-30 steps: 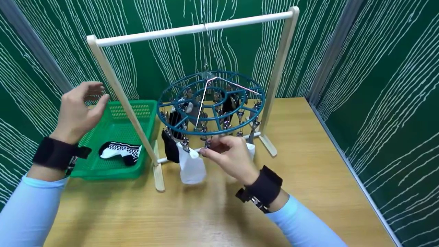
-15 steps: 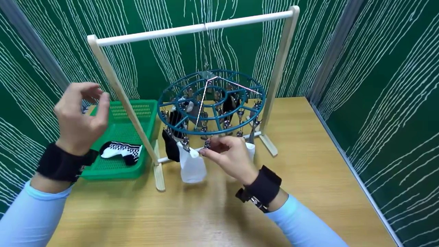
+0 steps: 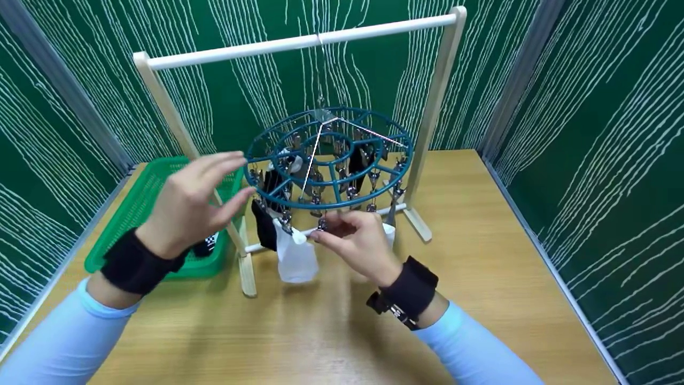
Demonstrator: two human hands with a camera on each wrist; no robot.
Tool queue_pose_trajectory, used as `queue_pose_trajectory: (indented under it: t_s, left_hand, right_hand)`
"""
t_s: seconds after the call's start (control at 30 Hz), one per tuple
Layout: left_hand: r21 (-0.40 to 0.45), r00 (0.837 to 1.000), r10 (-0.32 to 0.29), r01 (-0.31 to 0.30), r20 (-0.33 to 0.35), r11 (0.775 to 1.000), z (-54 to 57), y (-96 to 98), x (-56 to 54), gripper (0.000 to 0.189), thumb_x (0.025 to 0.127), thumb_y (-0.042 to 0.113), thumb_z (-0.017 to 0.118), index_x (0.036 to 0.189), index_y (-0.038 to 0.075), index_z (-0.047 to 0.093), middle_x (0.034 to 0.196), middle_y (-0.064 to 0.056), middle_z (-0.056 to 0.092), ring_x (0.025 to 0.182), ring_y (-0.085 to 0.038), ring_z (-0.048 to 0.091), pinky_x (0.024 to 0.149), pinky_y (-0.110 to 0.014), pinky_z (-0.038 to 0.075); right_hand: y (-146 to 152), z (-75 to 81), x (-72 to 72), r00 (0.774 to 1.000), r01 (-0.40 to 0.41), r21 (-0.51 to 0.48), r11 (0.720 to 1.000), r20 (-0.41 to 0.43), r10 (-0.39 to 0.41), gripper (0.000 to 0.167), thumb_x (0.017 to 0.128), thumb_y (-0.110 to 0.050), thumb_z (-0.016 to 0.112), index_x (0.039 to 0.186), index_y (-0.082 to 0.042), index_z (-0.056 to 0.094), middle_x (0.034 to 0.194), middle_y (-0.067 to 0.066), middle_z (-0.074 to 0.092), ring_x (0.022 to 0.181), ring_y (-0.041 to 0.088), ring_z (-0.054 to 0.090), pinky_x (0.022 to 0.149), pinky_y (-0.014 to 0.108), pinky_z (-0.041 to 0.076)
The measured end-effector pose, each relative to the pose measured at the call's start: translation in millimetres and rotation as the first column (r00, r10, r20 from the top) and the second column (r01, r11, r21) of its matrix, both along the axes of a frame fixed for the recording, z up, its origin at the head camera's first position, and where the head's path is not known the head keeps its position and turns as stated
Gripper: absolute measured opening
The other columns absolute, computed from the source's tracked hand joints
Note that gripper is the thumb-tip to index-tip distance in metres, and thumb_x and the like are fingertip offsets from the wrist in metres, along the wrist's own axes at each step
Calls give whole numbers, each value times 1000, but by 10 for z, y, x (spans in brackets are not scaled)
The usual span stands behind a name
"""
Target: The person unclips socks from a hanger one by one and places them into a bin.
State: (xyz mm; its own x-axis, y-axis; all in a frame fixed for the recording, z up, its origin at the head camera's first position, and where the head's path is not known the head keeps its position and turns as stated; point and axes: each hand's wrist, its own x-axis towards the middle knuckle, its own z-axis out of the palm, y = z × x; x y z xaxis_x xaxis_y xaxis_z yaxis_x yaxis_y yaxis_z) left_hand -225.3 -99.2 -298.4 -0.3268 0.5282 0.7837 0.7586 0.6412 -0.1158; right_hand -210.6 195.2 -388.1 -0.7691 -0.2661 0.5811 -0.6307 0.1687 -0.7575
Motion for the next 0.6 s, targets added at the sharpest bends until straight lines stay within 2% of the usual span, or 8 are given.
queue_pose_trajectory:
  t_s: [0.13,0.23,0.33,0.4,0.6]
  left_hand:
    - [-36,1000,-18,18,20,999,-86,137,11,39,101,30,79,123,-2,77,125,-21,79,113,-34,79,99,-43,65]
    - [-84,999,-33,34,10,996,-145,231,11,40,100,31,80,124,-1,78,124,-20,79,112,-33,79,99,-41,65]
    - [-150,998,-32,25,-48,988,-190,312,23,38,100,33,81,121,2,80,119,-16,81,109,-30,80,97,-40,66]
    - [-187,994,-28,9,-102,982,-218,360,29,33,100,32,81,118,3,81,114,-13,82,105,-27,81,96,-37,66]
    - [-247,964,27,-95,-264,964,-283,446,42,16,101,19,79,109,7,85,102,-6,83,93,-19,80,86,-29,67]
  right_hand:
    - [-15,-9,-5,1000,1,-9,1000,-20,-1,13,86,16,81,96,8,79,90,-5,80,77,1,76,76,18,64]
    - [-14,-12,-15,1000,-7,-2,1000,-24,7,9,90,7,83,97,9,79,88,5,81,78,1,76,76,19,64]
    - [-17,-13,-21,1000,-6,4,1000,-20,7,12,91,2,84,99,10,79,90,16,81,79,2,77,77,20,65]
    - [-24,-12,-23,1000,8,9,1000,-21,-8,12,90,5,84,99,10,79,90,19,80,79,1,76,76,19,65]
    - [-72,-3,10,997,60,38,997,-55,-58,20,84,15,83,104,9,80,95,22,81,82,0,75,78,17,64]
